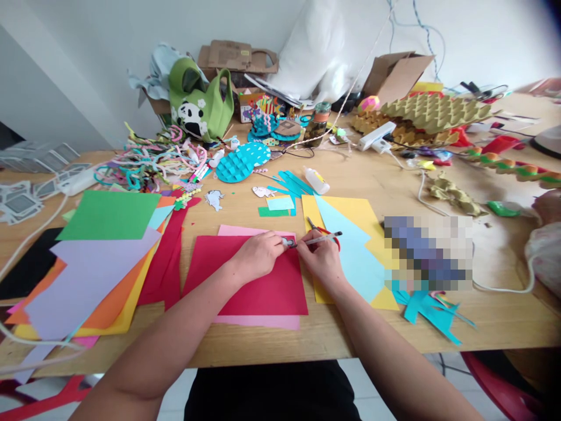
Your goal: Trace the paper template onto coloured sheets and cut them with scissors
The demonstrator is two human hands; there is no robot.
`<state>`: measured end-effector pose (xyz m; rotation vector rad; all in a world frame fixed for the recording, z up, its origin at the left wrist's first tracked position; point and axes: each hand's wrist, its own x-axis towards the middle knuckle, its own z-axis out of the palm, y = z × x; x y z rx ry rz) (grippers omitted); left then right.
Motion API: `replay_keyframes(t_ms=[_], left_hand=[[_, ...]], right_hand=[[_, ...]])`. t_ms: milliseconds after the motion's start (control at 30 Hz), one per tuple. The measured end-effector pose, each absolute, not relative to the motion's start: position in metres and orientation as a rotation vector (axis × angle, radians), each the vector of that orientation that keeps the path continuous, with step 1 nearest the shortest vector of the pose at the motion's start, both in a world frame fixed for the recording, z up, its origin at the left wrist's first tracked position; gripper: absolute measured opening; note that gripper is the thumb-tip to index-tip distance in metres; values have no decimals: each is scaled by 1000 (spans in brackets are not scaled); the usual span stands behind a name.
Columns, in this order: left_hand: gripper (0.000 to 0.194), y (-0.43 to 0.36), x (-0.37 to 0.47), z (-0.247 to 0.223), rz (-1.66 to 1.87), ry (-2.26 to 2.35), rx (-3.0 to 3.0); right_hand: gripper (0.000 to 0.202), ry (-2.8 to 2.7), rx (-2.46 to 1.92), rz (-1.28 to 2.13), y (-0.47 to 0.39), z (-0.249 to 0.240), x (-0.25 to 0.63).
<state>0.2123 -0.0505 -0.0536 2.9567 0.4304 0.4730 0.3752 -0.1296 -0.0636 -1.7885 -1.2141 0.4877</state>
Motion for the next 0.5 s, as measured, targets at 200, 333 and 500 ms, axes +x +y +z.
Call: replay_keyframes(t_ms=[200, 333, 500], left_hand=[[26, -50, 213, -55, 479, 426, 2972], [25, -50, 213, -56, 482, 428, 2973], [24, -51, 212, -54, 437, 433, 2977]], right_hand=[[15, -1213, -1803, 506, -130, -63, 374], [17, -1213, -1789, 510, -129, -63, 374], [19, -1230, -1774, 505, -129, -62, 375]])
